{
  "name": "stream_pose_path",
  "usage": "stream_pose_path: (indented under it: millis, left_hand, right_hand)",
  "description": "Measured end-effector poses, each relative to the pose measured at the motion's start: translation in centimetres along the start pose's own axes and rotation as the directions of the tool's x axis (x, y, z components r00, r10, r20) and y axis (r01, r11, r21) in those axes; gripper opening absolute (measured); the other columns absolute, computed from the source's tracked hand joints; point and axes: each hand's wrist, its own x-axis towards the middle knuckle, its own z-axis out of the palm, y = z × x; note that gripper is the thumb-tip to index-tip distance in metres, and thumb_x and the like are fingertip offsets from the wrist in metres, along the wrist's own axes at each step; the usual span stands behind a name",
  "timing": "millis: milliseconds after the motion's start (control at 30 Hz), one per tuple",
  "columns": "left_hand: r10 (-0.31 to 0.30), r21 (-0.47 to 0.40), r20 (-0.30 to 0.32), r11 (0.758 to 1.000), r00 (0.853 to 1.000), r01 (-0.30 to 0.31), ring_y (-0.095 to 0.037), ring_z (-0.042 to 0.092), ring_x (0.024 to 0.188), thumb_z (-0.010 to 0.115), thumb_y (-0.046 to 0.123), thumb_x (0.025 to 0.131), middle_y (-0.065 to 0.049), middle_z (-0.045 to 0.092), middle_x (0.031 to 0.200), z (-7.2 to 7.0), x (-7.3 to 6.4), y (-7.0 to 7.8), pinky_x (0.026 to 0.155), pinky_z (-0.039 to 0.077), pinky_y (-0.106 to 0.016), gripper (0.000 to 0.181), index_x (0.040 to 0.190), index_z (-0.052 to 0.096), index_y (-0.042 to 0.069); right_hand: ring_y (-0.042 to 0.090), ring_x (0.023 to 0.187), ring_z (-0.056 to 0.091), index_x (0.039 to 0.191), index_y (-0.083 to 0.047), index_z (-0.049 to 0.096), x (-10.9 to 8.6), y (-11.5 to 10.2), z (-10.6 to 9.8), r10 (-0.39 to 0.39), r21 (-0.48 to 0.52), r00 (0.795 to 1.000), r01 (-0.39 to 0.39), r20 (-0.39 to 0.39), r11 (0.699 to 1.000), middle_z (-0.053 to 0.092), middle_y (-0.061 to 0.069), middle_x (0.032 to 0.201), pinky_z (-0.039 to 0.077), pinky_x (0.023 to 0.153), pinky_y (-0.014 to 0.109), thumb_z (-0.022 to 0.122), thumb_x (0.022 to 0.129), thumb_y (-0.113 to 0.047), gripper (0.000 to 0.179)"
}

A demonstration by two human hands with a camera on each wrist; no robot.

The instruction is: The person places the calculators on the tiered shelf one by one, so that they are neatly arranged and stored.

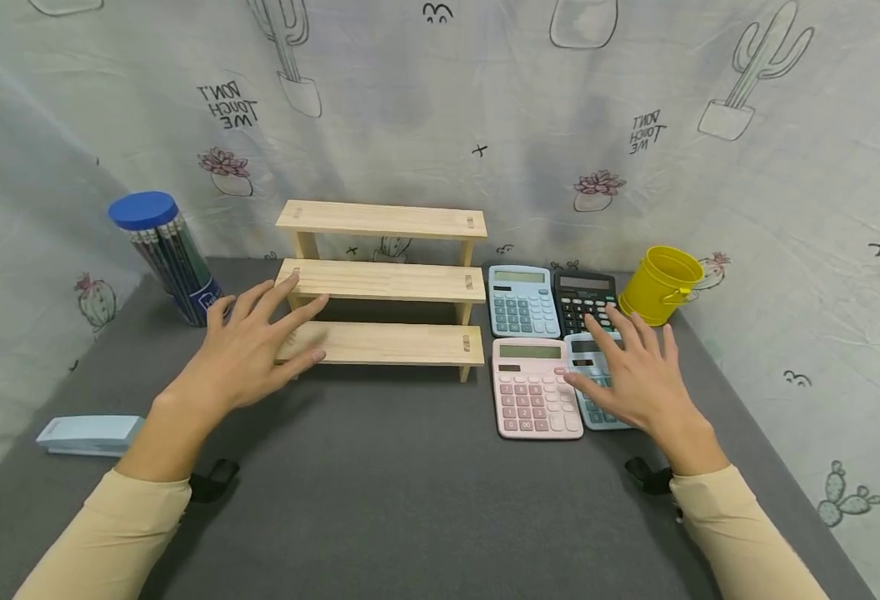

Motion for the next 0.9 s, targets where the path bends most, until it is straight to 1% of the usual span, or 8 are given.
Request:
stream_pose_path:
  millis: [167, 300, 433, 500, 567, 667, 767, 900]
  left_hand:
    - [-0.015, -0.019, 0.027, 1.000, 1.000, 0.015, -0.045, 0.024, 0.147, 0.057, 0.062, 0.099, -0.010, 0.018, 0.170, 0.7, -1.0, -0.6, 0.104, 0.019, -0.074, 0.069, 0.160, 0.034, 0.039]
    - [-0.006, -0.024, 0.020, 1.000, 1.000, 0.006, -0.047, 0.027, 0.145, 0.060, 0.059, 0.099, -0.011, 0.019, 0.170, 1.0, -1.3, -1.1, 0.101, 0.022, -0.075, 0.067, 0.159, 0.037, 0.040]
    - [0.004, -0.038, 0.005, 0.999, 1.000, -0.004, -0.050, 0.029, 0.142, 0.061, 0.057, 0.099, -0.012, 0.016, 0.170, 1.1, -1.2, -1.4, 0.099, 0.024, -0.075, 0.067, 0.159, 0.037, 0.039]
    - [0.001, -0.047, 0.001, 0.999, 1.000, -0.001, -0.051, 0.030, 0.141, 0.062, 0.057, 0.098, -0.013, 0.015, 0.170, 1.2, -1.2, -1.5, 0.098, 0.025, -0.075, 0.067, 0.159, 0.038, 0.039]
    - [-0.009, -0.055, 0.003, 0.998, 1.000, 0.009, -0.052, 0.031, 0.139, 0.061, 0.057, 0.099, -0.015, 0.016, 0.168, 1.2, -1.2, -1.5, 0.096, 0.027, -0.074, 0.067, 0.159, 0.037, 0.039]
    - [-0.027, -0.071, 0.003, 0.997, 1.000, 0.027, -0.050, 0.036, 0.131, 0.062, 0.056, 0.098, -0.019, 0.024, 0.162, 1.3, -1.5, -1.6, 0.090, 0.031, -0.068, 0.067, 0.158, 0.039, 0.038]
    - [-0.037, -0.090, 0.004, 0.995, 0.999, 0.037, -0.047, 0.041, 0.122, 0.063, 0.055, 0.099, -0.022, 0.032, 0.153, 1.4, -1.8, -1.8, 0.083, 0.033, -0.061, 0.065, 0.157, 0.040, 0.037]
    - [-0.054, -0.127, 0.016, 0.990, 0.998, 0.056, -0.044, 0.042, 0.122, 0.063, 0.053, 0.099, -0.022, 0.036, 0.146, 1.6, -2.1, -2.2, 0.081, 0.031, -0.059, 0.064, 0.157, 0.041, 0.037]
  right_hand:
    - [0.054, 0.147, 0.022, 0.162, -0.015, 0.030, -0.6, 0.7, 0.9, 0.002, 0.073, 0.998, -0.006, 0.060, 0.997, 0.021, 0.023, 0.166, 0.011, 0.111, 0.079, 0.063, 0.091, -0.067, 0.095]
    - [0.059, 0.144, 0.024, 0.162, -0.012, 0.027, -1.1, 1.2, 1.6, 0.002, 0.150, 0.995, -0.016, 0.095, 0.989, 0.021, 0.028, 0.164, 0.018, 0.107, 0.080, 0.065, 0.092, -0.065, 0.096]
    - [0.062, 0.142, 0.022, 0.164, -0.008, 0.016, -1.7, 1.7, 2.2, 0.013, 0.223, 0.992, -0.041, 0.125, 0.974, 0.016, 0.031, 0.164, 0.023, 0.104, 0.080, 0.068, 0.091, -0.062, 0.105]
    - [0.062, 0.143, 0.019, 0.165, -0.006, 0.008, -1.8, 2.0, 2.3, 0.022, 0.262, 0.989, -0.060, 0.144, 0.963, 0.012, 0.031, 0.165, 0.022, 0.104, 0.080, 0.070, 0.091, -0.061, 0.111]
    - [0.062, 0.143, 0.017, 0.165, -0.006, 0.003, -1.8, 2.3, 2.3, 0.024, 0.295, 0.986, -0.073, 0.167, 0.953, 0.008, 0.031, 0.166, 0.021, 0.105, 0.079, 0.071, 0.090, -0.061, 0.115]
    - [0.062, 0.144, 0.015, 0.164, -0.006, -0.001, -1.7, 2.6, 2.3, 0.018, 0.342, 0.977, -0.092, 0.213, 0.935, 0.003, 0.031, 0.166, 0.020, 0.106, 0.079, 0.073, 0.089, -0.061, 0.119]
    - [0.063, 0.144, 0.013, 0.163, -0.004, -0.005, -1.6, 2.7, 2.3, 0.006, 0.386, 0.967, -0.106, 0.253, 0.916, 0.001, 0.034, 0.164, 0.019, 0.106, 0.079, 0.076, 0.087, -0.058, 0.123]
    - [0.063, 0.145, 0.009, 0.162, -0.003, -0.011, -1.4, 2.8, 2.1, -0.013, 0.430, 0.961, -0.112, 0.278, 0.896, -0.002, 0.037, 0.163, 0.016, 0.108, 0.079, 0.080, 0.086, -0.054, 0.128]
